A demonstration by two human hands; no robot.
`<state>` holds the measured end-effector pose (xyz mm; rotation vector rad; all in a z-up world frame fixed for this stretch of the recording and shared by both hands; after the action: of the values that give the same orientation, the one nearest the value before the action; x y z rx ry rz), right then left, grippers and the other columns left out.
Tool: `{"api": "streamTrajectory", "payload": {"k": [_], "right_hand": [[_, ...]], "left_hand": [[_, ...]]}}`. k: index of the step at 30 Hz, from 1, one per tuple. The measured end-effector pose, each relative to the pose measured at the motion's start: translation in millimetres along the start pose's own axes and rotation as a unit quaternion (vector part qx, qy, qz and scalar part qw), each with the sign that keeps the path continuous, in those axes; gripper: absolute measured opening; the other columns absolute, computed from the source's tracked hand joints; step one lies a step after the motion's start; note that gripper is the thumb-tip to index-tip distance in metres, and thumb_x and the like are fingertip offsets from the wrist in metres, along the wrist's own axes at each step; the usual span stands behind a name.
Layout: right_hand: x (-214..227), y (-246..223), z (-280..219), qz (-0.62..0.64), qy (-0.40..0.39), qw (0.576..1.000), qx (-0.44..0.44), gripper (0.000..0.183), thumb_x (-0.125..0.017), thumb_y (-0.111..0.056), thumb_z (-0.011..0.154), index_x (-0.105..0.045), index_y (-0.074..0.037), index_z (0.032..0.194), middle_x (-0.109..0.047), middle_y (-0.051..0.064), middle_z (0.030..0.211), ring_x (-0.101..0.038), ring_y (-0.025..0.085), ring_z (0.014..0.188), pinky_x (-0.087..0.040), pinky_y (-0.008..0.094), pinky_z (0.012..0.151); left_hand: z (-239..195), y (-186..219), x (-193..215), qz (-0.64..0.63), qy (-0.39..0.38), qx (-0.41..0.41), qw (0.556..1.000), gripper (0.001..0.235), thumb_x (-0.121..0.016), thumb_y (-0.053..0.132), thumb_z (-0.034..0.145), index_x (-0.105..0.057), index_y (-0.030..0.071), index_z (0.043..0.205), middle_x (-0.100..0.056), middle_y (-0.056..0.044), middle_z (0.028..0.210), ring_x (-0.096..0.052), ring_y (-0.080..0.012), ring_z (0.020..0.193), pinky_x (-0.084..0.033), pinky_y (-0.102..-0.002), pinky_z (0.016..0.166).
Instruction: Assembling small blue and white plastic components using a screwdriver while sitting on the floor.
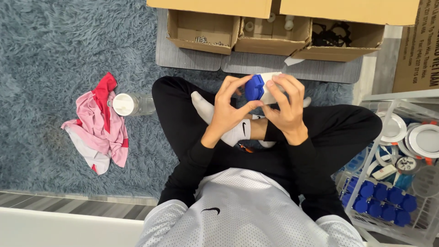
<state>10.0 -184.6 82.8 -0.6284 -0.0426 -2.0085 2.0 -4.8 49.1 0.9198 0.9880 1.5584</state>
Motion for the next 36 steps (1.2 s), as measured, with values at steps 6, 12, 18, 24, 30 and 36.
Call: {"api": "streamTrajectory", "payload": {"k": [6, 12, 18, 24, 30, 36], "right_hand": [[-2.2, 0.6, 0.2, 0.027, -0.005, 1.000, -0.003, 0.046, -0.098, -0.009, 0.089, -0.080, 0.006, 0.129, -0.074, 0.024, 0.125, -0.072, 0.047, 0.113, -0.062, 0.056, 0.097], [-15.5, -6.7, -7.4, 0.057, -0.004, 0.998, 0.013, 0.044, -0.088, -0.019, 0.095, -0.078, 0.005, 0.130, -0.071, 0.026, 0.125, -0.070, 0.047, 0.113, -0.061, 0.059, 0.099], [-40.1, -17.4, 22.0, 0.105, -0.094, 0.989, 0.042, 0.070, -0.090, -0.042, 0.089, -0.071, -0.005, 0.145, -0.067, 0.022, 0.140, -0.066, 0.045, 0.126, -0.055, 0.058, 0.109], [-31.0, 50.6, 79.9, 0.094, -0.261, 0.960, -0.046, 0.065, -0.072, -0.052, 0.102, -0.067, -0.005, 0.146, -0.064, 0.022, 0.144, -0.059, 0.042, 0.139, -0.045, 0.056, 0.122], [-66.4, 70.9, 115.3, -0.022, -0.572, 0.769, -0.285, 0.083, -0.019, -0.062, 0.117, -0.064, -0.001, 0.150, -0.066, 0.030, 0.150, -0.062, 0.051, 0.139, -0.047, 0.066, 0.116], [-101.8, 106.4, 98.9, -0.084, -0.624, 0.721, -0.290, 0.082, -0.013, -0.058, 0.110, -0.066, -0.011, 0.152, -0.062, 0.023, 0.157, -0.061, 0.047, 0.142, -0.048, 0.061, 0.117]], "left_hand": [[-4.6, -28.4, -9.8, -0.195, -0.082, 0.059, 0.976, 0.061, -0.091, 0.023, 0.098, -0.059, 0.008, 0.148, -0.057, -0.011, 0.150, -0.063, -0.0197, 0.136, -0.054, -0.034, 0.107], [-8.9, -58.5, -7.4, -0.227, -0.094, 0.084, 0.966, 0.072, -0.072, 0.052, 0.108, -0.044, 0.007, 0.157, -0.052, -0.017, 0.159, -0.049, -0.0263, 0.149, -0.037, -0.047, 0.127], [-26.3, -111.8, -13.4, -0.450, -0.028, 0.198, 0.870, 0.086, -0.085, 0.047, 0.093, -0.049, 0.005, 0.159, -0.066, -0.017, 0.138, -0.071, -0.0265, 0.123, -0.063, -0.042, 0.104], [-32.4, -124.7, 16.9, -0.414, 0.032, 0.182, 0.892, 0.077, -0.088, 0.030, 0.092, -0.051, 0.004, 0.154, -0.069, -0.026, 0.135, -0.074, -0.0400, 0.122, -0.063, -0.048, 0.105], [-49.7, -153.6, 33.1, -0.351, 0.040, 0.195, 0.915, 0.081, -0.091, 0.031, 0.085, -0.056, 0.004, 0.152, -0.070, -0.018, 0.129, -0.075, -0.0312, 0.113, -0.065, -0.043, 0.098], [-68.4, -178.2, 31.0, -0.412, 0.026, 0.213, 0.886, 0.080, -0.088, 0.034, 0.085, -0.056, 0.001, 0.151, -0.073, -0.025, 0.122, -0.078, -0.0372, 0.109, -0.067, -0.044, 0.094]]}}
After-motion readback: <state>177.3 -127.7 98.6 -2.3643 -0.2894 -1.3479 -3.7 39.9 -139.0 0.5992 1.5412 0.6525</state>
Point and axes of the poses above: each hand's wrist, its own z-axis towards the middle knuckle, its own x-axis out of the back of the hand, y = z × x, the point moved 7 cm from there along z, towards the middle knuckle
